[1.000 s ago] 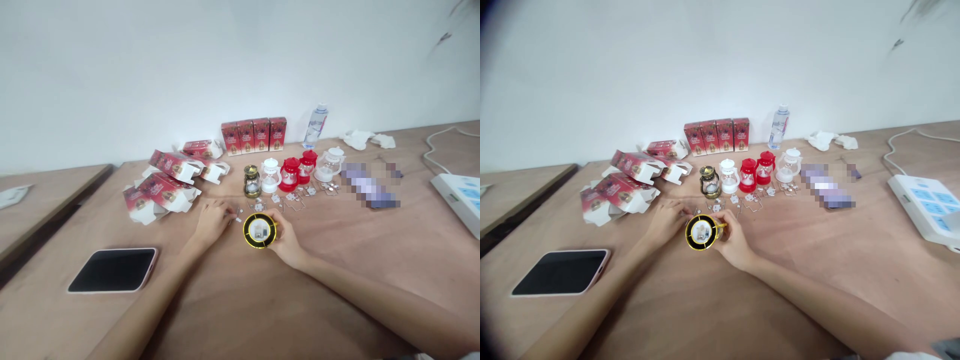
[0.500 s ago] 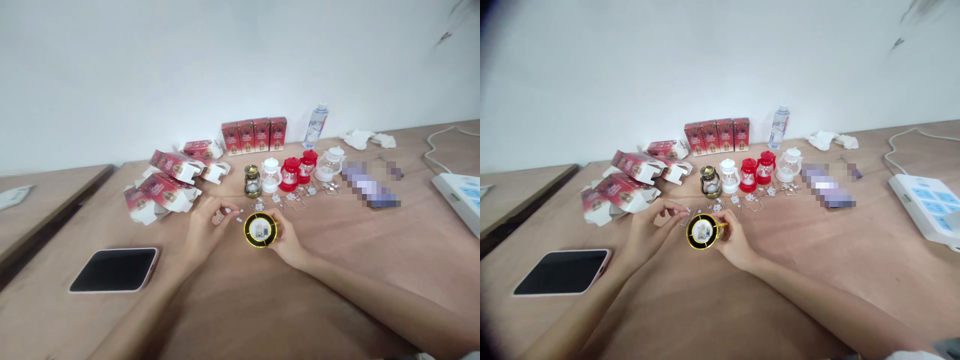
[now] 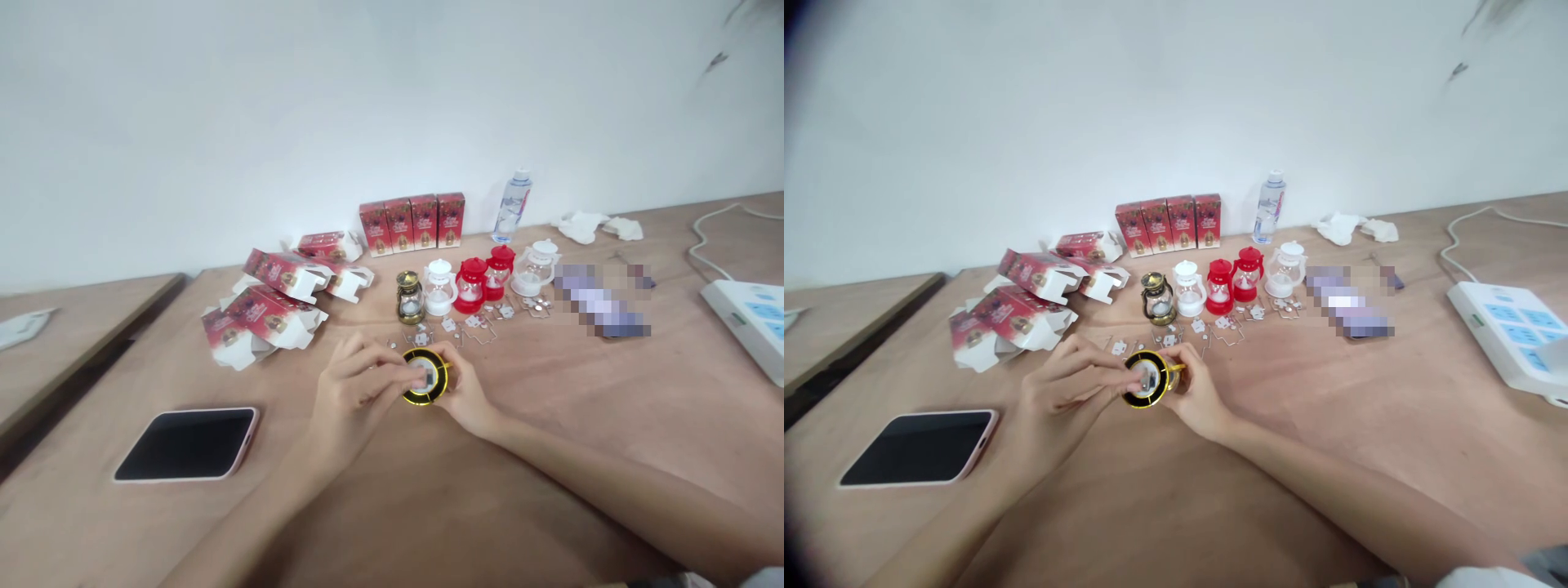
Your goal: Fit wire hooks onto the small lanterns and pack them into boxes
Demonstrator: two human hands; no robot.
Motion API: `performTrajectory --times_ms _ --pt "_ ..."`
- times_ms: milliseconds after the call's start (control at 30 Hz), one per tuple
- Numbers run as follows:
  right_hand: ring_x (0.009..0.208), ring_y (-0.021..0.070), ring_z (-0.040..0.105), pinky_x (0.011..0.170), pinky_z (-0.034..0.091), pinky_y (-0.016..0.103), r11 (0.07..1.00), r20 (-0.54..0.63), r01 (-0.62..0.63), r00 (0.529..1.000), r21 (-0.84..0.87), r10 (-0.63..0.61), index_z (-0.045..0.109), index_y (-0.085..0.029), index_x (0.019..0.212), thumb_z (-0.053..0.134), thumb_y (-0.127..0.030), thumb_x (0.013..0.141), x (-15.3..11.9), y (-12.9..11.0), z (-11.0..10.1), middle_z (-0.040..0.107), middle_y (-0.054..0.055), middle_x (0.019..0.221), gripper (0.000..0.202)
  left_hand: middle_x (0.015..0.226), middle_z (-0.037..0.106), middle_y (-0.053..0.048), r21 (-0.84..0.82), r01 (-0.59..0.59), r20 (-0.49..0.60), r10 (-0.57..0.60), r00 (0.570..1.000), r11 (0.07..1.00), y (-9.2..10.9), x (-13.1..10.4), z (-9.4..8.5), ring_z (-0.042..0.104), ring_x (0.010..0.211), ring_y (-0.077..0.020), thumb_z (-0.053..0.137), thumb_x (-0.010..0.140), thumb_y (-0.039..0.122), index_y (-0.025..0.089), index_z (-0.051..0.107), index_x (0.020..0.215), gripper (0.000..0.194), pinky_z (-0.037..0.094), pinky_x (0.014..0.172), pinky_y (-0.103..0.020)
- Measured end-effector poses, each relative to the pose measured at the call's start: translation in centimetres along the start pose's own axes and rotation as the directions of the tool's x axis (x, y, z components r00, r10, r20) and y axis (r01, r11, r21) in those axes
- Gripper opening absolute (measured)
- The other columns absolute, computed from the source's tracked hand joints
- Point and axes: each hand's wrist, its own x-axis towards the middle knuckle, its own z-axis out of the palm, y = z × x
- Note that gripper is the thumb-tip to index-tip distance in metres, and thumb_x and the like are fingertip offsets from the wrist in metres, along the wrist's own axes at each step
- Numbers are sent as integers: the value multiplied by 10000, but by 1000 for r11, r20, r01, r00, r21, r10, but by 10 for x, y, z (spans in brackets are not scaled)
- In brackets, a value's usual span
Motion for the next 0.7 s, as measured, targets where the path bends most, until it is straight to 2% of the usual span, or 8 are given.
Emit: performTrajectory --times_ms 67,200,333,700 --pt "847 176 567 768 464 305 1000 4 0 1000 0 0 566 -218 913 795 -270 587 0 0 0 558 14 918 402 838 705 -10 54 -24 39 22 999 998 2 -1 1 522 744 -148 590 839 163 263 688 927 165 422 664 -302" --pt "858 176 568 771 463 300 1000 8 3 1000 2 -3 573 -219 916 803 -269 586 0 -1 0 564 15 929 405 841 713 -7 215 -97 52 88 995 972 3 -3 3 484 725 -152 595 831 154 236 672 933 151 373 641 -307" --pt "865 176 567 774 457 299 1000 10 1 1000 13 -1 576 -221 914 804 -240 586 0 0 0 561 16 937 400 819 697 -9 299 -143 94 120 988 944 5 -2 3 476 725 -152 581 836 155 219 668 904 128 332 616 -304" --pt "880 180 569 791 454 302 1000 16 17 1000 -10 -17 577 -223 930 771 -199 607 0 3 -1 560 21 952 377 870 674 -24 267 -85 139 49 989 960 6 -3 -4 484 734 -141 566 845 162 233 678 921 153 341 623 -290"
